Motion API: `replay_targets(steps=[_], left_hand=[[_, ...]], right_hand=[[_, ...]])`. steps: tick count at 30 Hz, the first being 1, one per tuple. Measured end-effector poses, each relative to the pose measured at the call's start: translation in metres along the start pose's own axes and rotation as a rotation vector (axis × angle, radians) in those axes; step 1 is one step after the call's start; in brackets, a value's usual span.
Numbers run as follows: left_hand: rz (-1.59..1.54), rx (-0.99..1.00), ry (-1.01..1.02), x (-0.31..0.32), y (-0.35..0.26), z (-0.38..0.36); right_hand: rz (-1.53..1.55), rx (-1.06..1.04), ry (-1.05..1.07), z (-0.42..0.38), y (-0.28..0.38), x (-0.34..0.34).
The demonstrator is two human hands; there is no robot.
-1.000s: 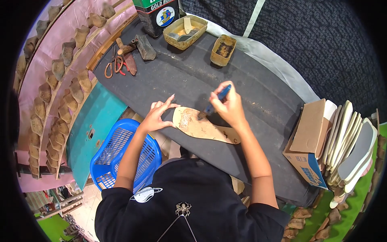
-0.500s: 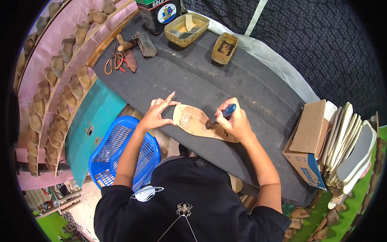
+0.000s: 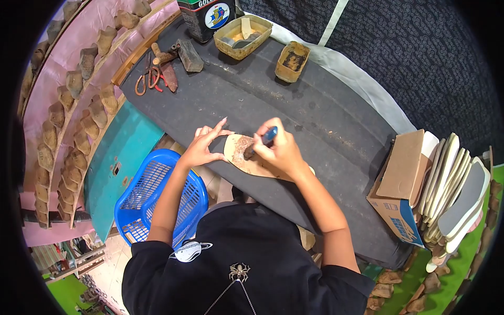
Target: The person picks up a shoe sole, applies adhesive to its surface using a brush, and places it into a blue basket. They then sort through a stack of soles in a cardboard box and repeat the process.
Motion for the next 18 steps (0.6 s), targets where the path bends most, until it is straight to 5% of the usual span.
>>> replay_targets(steps=[7, 12, 18], left_hand=[[-0.008, 0.007, 0.005, 0.0, 0.0, 0.0], [-0.003, 0.019, 0.0, 0.001, 0.001, 0.0], [0.0, 0.004, 0.007, 0.0, 0.0, 0.0]], right_hand=[[0.008, 0.04, 0.062, -0.019, 0.01, -0.036], [-0.22, 0.102, 0.393, 0.008, 0.03, -0.005], [-0.031, -0.083, 0.175, 0.01, 0.024, 0.033]])
Point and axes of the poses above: each hand's wrist, its own z-axis towards the middle knuckle, its own x-axis out of the palm, y = z × x, the point moved 8 cm from there along z, towards the middle knuckle, and after that the axes turned 13 degrees about -x, right-handed, at the moved point
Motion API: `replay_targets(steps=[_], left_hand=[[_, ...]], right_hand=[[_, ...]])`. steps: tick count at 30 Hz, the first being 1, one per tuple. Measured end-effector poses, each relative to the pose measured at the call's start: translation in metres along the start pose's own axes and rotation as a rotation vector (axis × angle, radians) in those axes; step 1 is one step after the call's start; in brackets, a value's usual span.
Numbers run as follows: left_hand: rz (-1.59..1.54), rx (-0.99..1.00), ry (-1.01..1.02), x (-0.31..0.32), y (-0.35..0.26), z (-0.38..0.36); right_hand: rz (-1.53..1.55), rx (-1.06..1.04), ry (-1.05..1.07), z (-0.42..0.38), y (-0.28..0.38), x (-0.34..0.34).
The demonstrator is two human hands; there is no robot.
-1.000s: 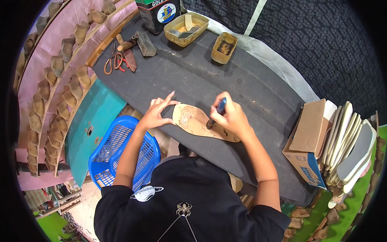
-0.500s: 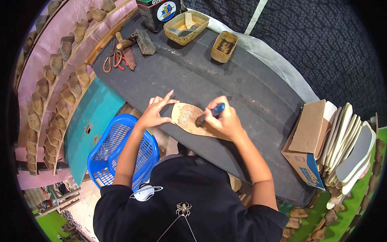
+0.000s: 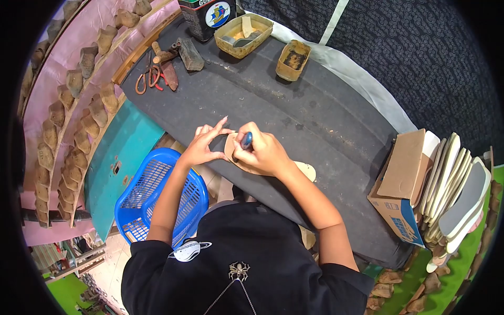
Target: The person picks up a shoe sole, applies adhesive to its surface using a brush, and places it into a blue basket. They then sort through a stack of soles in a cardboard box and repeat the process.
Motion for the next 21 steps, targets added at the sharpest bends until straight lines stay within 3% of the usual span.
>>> replay_targets(steps=[10, 16, 21], left_hand=[[-0.01, 0.007, 0.002, 0.0, 0.001, 0.0], [-0.01, -0.017, 0.042, 0.004, 0.004, 0.001], [0.011, 0.003, -0.005, 0.001, 0.001, 0.0]], right_hand=[[0.068, 0.02, -0.086, -0.045, -0.006, -0.05], [-0.107, 0.094, 0.113, -0.015, 0.008, -0.036], [-0.019, -0.062, -0.072, -0.001, 0.011, -0.005]])
Point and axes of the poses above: each hand's wrist, its own z-axis towards the middle knuckle, its own x-axis out of the palm, y = z × x, the point moved 8 cm from there along z, towards the middle knuckle, and after that the axes turned 13 degrees about -x, right-handed, at the moved point
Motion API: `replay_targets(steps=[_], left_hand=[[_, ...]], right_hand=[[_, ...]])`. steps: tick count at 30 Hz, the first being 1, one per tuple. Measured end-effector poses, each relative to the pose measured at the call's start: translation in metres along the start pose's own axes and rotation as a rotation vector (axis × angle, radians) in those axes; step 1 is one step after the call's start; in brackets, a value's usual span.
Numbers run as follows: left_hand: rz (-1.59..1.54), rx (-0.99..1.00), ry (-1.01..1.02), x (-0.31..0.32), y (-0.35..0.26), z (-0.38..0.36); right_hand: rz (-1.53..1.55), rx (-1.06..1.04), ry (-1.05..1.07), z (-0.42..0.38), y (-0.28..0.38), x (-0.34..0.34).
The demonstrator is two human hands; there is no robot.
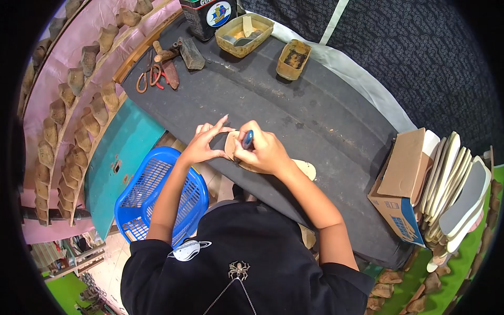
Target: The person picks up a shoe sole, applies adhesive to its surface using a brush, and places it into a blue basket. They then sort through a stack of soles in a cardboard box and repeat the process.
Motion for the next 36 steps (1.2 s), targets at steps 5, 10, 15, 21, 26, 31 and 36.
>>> replay_targets(steps=[5, 10, 15, 21, 26, 31, 36], left_hand=[[-0.022, -0.037, 0.04, -0.001, -0.001, 0.0], [-0.033, -0.039, 0.039, 0.001, 0.001, 0.001], [-0.019, -0.019, 0.018, 0.0, -0.001, 0.0], [-0.006, -0.025, 0.018, 0.0, 0.0, 0.0], [0.002, 0.001, 0.006, 0.0, 0.0, 0.0], [-0.012, 0.023, -0.024, -0.002, -0.002, -0.001], [-0.008, 0.018, -0.01, -0.001, -0.001, -0.001]], right_hand=[[0.021, -0.038, -0.019, -0.015, -0.009, -0.001], [-0.039, -0.135, 0.077, -0.031, 0.017, -0.028], [-0.093, -0.108, 0.168, -0.03, 0.022, -0.033], [-0.072, -0.23, 0.051, -0.002, 0.032, 0.003], [-0.066, -0.271, 0.109, -0.002, 0.032, 0.025], [-0.043, -0.301, 0.156, -0.014, 0.036, 0.017], [-0.057, -0.272, 0.176, -0.027, 0.038, -0.004]])
Point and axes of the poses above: each hand's wrist, its own z-axis towards the middle knuckle, its own x-axis out of the palm, y = z × x, the point moved 8 cm from there along z, towards the middle knuckle, and after that the axes turned 13 degrees about -x, right-handed, at the moved point
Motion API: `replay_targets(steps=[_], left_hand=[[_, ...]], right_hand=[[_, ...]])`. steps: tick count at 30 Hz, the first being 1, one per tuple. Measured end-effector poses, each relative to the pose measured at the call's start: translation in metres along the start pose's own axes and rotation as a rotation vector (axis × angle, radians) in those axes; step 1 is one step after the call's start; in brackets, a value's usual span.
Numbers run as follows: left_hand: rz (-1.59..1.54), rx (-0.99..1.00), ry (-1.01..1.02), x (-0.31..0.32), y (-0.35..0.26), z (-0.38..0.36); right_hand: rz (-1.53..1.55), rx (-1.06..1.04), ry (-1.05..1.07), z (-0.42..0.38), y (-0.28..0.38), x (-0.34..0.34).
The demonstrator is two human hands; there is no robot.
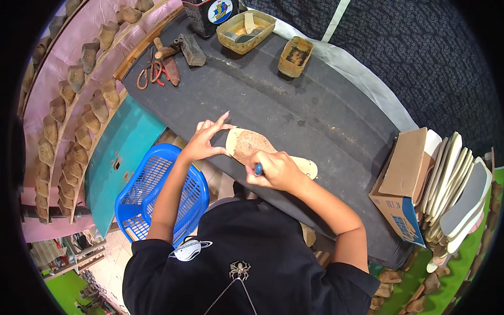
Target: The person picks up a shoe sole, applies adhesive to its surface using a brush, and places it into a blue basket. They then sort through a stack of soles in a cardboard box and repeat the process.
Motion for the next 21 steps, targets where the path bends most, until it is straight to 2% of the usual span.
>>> replay_targets(steps=[5, 8, 11, 17, 21], left_hand=[[-0.009, -0.047, 0.052, 0.002, 0.004, 0.001], [-0.013, -0.049, 0.053, 0.002, 0.004, 0.001], [-0.004, -0.036, 0.036, 0.003, 0.004, 0.001], [-0.015, -0.054, 0.052, 0.003, 0.005, 0.001], [0.015, -0.048, 0.053, 0.003, 0.005, 0.001]], right_hand=[[-0.066, 0.074, 0.044, 0.001, -0.007, -0.003], [0.024, 0.058, -0.167, 0.01, -0.014, -0.003], [0.04, 0.023, -0.256, 0.003, -0.024, 0.009], [0.07, -0.023, -0.23, -0.014, -0.007, -0.015], [0.057, 0.021, -0.239, -0.028, -0.006, -0.031]])
Point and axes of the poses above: each hand's wrist, its own z-axis towards the middle knuckle, its own x-axis out of the palm, y = z × x, the point moved 8 cm from there along z, towards the middle knuckle, and after that the axes turned 13 degrees about -x, right-handed, at the moved point
